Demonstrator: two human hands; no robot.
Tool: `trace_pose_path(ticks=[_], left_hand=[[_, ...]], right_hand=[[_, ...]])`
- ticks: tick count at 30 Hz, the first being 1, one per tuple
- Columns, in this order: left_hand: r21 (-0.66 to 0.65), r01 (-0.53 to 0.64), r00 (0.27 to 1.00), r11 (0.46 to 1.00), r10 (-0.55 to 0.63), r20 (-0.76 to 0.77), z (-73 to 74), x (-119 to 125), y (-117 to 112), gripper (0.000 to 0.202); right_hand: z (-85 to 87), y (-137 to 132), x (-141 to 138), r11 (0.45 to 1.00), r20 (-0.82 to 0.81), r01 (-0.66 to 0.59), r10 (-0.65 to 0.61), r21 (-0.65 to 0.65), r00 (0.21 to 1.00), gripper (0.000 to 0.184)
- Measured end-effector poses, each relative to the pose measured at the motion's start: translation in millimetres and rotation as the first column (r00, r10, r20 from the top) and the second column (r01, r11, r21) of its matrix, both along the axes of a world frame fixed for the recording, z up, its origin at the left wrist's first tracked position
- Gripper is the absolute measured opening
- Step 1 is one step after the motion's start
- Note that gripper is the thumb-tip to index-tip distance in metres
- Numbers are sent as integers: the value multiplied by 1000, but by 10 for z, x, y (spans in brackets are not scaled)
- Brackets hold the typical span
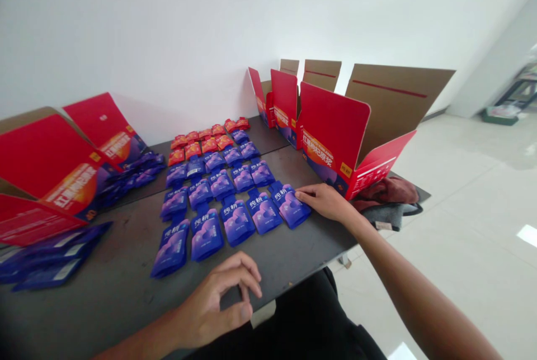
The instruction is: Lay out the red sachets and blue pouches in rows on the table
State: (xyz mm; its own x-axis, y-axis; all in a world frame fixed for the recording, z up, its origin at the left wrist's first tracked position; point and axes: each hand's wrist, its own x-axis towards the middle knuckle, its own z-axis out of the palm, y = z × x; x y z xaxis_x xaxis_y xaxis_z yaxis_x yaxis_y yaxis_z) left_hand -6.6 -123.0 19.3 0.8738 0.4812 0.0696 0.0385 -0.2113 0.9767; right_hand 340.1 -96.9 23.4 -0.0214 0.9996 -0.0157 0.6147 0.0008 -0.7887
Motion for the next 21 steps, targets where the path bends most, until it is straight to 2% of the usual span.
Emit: trace_pose_path(ticks=[12,15,18,20,21], left_hand=[[21,-1,1000,1000,0,23,11,21,-21,31],[16,-4,1000,1000,3,29,49,42,-21,34],[43,-12,999,999,11,36,54,62,-21,34],[93,-8,999,996,4,50,20,63,-23,35],[128,-4,998,992,-4,61,-10,61,-25,36]], right_hand=[[55,-83,-63,988,106,152,-155,35,982,47],[106,-188,-113,954,149,243,-270,173,951,45],[258,-336,-260,867,151,306,-390,394,908,40],[423,-426,-438,824,130,269,-378,499,917,34],[517,-458,-553,816,129,211,-326,538,936,30]])
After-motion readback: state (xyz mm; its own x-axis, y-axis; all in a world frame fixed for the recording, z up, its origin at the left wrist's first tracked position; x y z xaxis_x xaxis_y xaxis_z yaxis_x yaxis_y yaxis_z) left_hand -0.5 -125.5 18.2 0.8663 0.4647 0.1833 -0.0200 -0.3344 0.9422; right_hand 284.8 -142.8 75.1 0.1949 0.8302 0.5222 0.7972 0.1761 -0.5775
